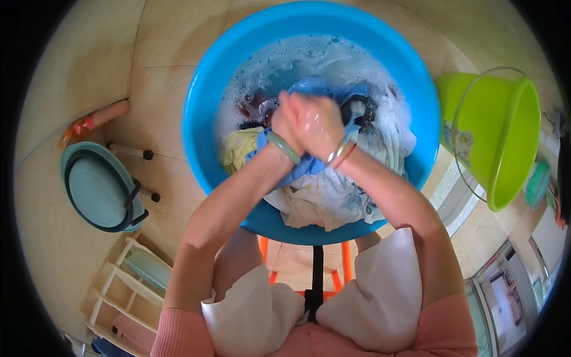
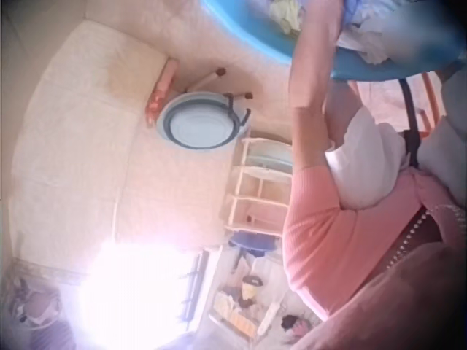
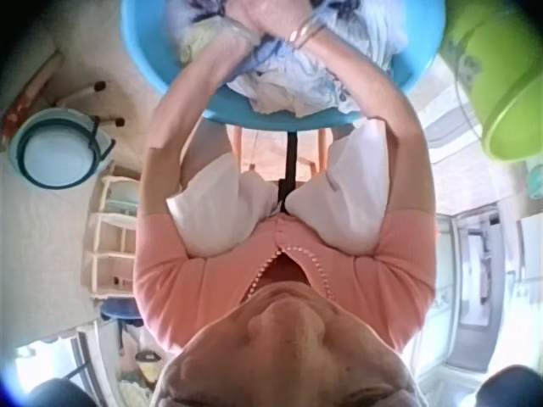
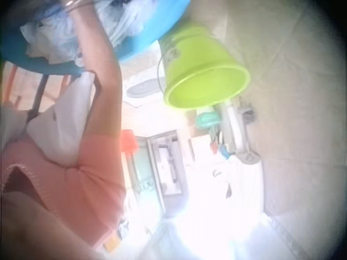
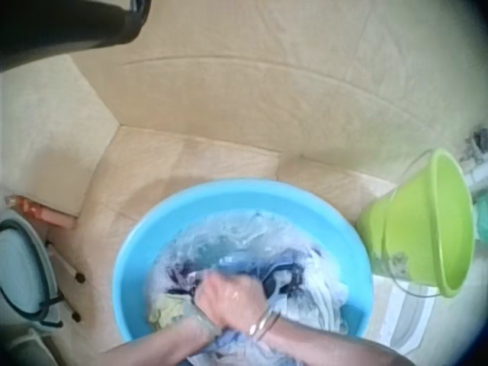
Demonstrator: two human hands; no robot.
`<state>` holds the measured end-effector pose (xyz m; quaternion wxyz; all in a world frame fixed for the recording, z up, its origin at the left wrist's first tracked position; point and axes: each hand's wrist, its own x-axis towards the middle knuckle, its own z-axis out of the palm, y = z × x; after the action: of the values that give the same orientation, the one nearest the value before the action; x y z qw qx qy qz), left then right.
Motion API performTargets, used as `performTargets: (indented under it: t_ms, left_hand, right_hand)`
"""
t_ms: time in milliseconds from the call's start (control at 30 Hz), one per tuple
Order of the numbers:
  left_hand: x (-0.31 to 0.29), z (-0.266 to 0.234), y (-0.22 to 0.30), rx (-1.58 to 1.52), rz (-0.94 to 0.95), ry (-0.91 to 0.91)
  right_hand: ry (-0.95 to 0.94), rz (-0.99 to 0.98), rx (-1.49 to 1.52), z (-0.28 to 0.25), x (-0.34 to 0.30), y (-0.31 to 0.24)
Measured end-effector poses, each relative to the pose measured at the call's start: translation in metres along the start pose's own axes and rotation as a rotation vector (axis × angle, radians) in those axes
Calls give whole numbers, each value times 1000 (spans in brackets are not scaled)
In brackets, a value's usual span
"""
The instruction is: The person hand-washes various garments in a blue basin filled with soapy water. They scrub and rinse items including a black bra, a white cloth, and a blue shirt, then transfer the washed items into a green bucket.
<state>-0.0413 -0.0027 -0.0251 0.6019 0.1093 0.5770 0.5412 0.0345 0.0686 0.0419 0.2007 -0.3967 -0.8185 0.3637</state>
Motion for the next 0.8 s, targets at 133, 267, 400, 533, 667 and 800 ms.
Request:
performTargets:
  t_ms: [133,267,400,533,667,800]
  left_hand:
    - [-7,56,34,-388,-529,254]
    - [7,24,15,-590,-306,99]
    - [-12,20,23,-746,-115,-171]
    - [-11,59,53,-351,-555,296]
    - [-6,47,42,-299,-313,157]
    - [-15,8,34,-595,2,-281]
  right_hand:
    - [112,171,-264,-6,24,56]
    - [41,-74,-63,-10,0,-1]
    - [101,-103,38,4,-7,-13]
    - [77,180,-252,-8,38,60]
    - [53,-7,-180,-17,7,16]
    - [135,-162,-2,-1,-13,-33]
